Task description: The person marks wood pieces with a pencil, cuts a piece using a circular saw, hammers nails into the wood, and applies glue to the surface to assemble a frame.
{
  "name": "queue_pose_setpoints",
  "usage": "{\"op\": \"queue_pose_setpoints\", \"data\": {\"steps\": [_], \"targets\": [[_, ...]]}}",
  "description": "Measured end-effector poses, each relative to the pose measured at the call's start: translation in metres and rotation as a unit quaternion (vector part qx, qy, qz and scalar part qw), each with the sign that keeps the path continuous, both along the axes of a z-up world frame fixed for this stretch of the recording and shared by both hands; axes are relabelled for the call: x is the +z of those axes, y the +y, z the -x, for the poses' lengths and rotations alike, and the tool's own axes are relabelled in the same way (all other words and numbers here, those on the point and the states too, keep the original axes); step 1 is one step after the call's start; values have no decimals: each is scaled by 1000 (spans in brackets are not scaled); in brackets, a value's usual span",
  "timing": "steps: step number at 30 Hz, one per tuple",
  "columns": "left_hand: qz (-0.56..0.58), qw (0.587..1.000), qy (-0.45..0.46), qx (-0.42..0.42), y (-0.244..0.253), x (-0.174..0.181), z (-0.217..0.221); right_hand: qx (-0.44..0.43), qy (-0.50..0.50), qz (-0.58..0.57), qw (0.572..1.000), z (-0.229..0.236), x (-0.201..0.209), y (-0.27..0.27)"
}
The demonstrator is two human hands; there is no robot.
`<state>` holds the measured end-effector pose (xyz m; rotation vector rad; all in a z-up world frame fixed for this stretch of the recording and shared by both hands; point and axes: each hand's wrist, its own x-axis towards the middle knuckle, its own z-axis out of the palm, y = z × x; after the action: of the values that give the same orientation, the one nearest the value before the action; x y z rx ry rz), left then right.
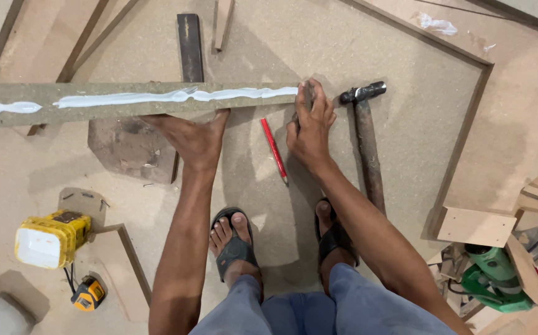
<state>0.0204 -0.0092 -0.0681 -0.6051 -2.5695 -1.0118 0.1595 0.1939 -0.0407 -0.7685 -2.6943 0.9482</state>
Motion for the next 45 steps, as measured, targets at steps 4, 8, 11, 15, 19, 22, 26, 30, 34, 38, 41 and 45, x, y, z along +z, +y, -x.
{"op": "queue_pose_setpoints", "data": {"steps": [4,8,11,15,19,22,26,30,34,38,41,45], "targets": [[-3,1000,0,-11,-2,-13,-4,6,10,28,1000,-7,-1,1],[-3,1000,-23,-5,-2,-10,-6,11,20,53,998,-6,4,5],[-3,1000,-18,-5,-3,-13,-6,20,-17,110,994,-7,7,5],[25,999,-36,23,-4,-15,-1,68,74,178,979,-16,9,16],[-4,999,-26,20,-3,-6,2,86,215,312,921,-37,12,24],[-12,1000,0,3,2,0,10,44,212,350,912,-55,11,35],[-3,999,-41,31,0,0,14,-90,151,146,974,-86,-7,121],[-54,998,-10,-18,1,-4,12,-196,-69,-82,975,-100,-19,222],[-25,999,26,-21,4,1,15,-158,-170,-213,949,-82,-22,254],[0,1000,24,-5,10,4,16,-98,-237,-88,963,-44,-3,232],[0,1000,-2,6,7,6,15,-93,-245,-125,957,-14,4,221],[-13,1000,5,-8,8,9,18,-97,-273,-133,948,15,-2,220]]}}
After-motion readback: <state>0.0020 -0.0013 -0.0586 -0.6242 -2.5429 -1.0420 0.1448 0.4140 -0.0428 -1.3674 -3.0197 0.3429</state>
